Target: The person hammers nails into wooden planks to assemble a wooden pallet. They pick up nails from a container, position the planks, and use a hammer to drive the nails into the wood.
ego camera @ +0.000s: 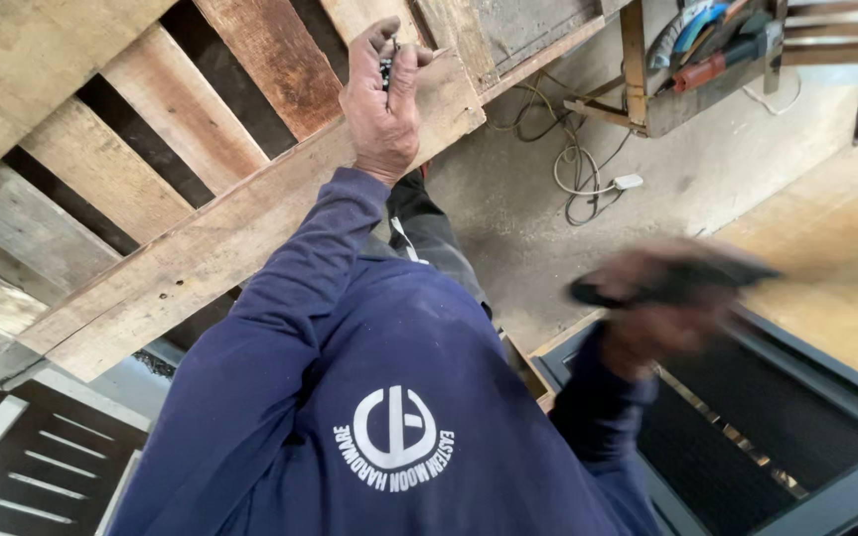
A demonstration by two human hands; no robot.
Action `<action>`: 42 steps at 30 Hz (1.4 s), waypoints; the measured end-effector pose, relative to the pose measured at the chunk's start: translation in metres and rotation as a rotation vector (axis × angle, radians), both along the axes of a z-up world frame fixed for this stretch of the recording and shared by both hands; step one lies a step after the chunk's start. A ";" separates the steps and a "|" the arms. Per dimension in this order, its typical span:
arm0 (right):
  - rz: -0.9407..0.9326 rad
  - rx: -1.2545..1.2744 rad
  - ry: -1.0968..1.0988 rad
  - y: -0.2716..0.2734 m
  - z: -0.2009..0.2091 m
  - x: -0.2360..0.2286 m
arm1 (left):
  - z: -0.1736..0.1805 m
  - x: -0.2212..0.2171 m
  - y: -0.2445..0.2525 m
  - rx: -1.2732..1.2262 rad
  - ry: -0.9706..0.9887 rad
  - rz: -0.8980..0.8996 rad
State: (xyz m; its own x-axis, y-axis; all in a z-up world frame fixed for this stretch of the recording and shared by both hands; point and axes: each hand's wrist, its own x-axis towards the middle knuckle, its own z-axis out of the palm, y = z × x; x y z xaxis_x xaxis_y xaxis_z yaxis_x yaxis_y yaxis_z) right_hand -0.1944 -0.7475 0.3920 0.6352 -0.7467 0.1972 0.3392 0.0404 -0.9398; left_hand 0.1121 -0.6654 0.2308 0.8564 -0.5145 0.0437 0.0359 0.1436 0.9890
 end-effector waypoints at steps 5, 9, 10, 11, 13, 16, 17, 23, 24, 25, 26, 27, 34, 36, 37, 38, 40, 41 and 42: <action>-0.176 -0.652 0.679 0.056 0.001 0.020 | 0.004 0.000 -0.002 -0.004 0.078 0.000; 0.128 0.426 1.024 0.072 -0.068 0.069 | 0.001 0.001 -0.002 0.017 0.033 0.016; 0.084 0.245 1.042 0.072 -0.059 0.064 | -0.001 -0.001 0.001 0.013 0.070 -0.001; 0.047 0.052 1.047 0.059 -0.039 0.054 | -0.002 0.001 -0.002 0.001 0.099 -0.008; -0.085 0.214 0.634 0.037 0.012 0.035 | -0.004 0.003 -0.007 -0.028 0.134 -0.006; -0.153 -0.098 0.205 0.024 0.041 0.025 | -0.008 0.001 -0.003 -0.071 0.170 0.018; -0.169 -0.226 0.166 0.027 0.029 0.027 | -0.012 0.001 -0.006 -0.097 0.186 0.009; 0.173 0.409 1.101 0.062 -0.084 0.056 | -0.019 0.002 -0.002 -0.219 0.331 -0.024; 0.124 0.104 1.166 0.063 -0.084 0.051 | -0.020 0.001 -0.002 -0.255 0.354 -0.025; 0.100 0.141 1.070 0.053 -0.082 0.047 | -0.020 0.007 -0.006 -0.256 0.325 -0.027; 0.079 0.180 0.974 0.040 -0.079 0.043 | -0.021 0.013 -0.013 -0.256 0.296 -0.029; 0.027 0.258 0.895 0.050 -0.075 0.032 | -0.022 0.009 -0.005 -0.232 0.295 -0.067; 0.338 0.353 0.950 0.032 -0.126 0.042 | -0.003 0.033 0.015 -0.498 0.791 -0.162; 0.360 0.406 0.977 0.020 -0.113 0.040 | 0.012 0.030 0.030 -0.598 0.888 -0.225; 0.372 0.385 0.979 0.020 -0.105 0.039 | 0.019 0.026 0.032 -0.579 0.915 -0.203; 0.383 0.363 0.981 0.020 -0.096 0.038 | 0.026 0.018 0.035 -0.561 0.942 -0.180; 0.403 0.261 0.933 0.006 -0.085 0.039 | 0.036 0.005 0.029 -0.532 1.043 -0.060; 0.408 0.220 0.894 0.007 -0.079 0.035 | 0.037 -0.005 0.030 -0.489 1.142 0.044; 0.414 0.179 0.855 0.007 -0.077 0.031 | 0.035 -0.012 0.031 -0.444 1.238 0.151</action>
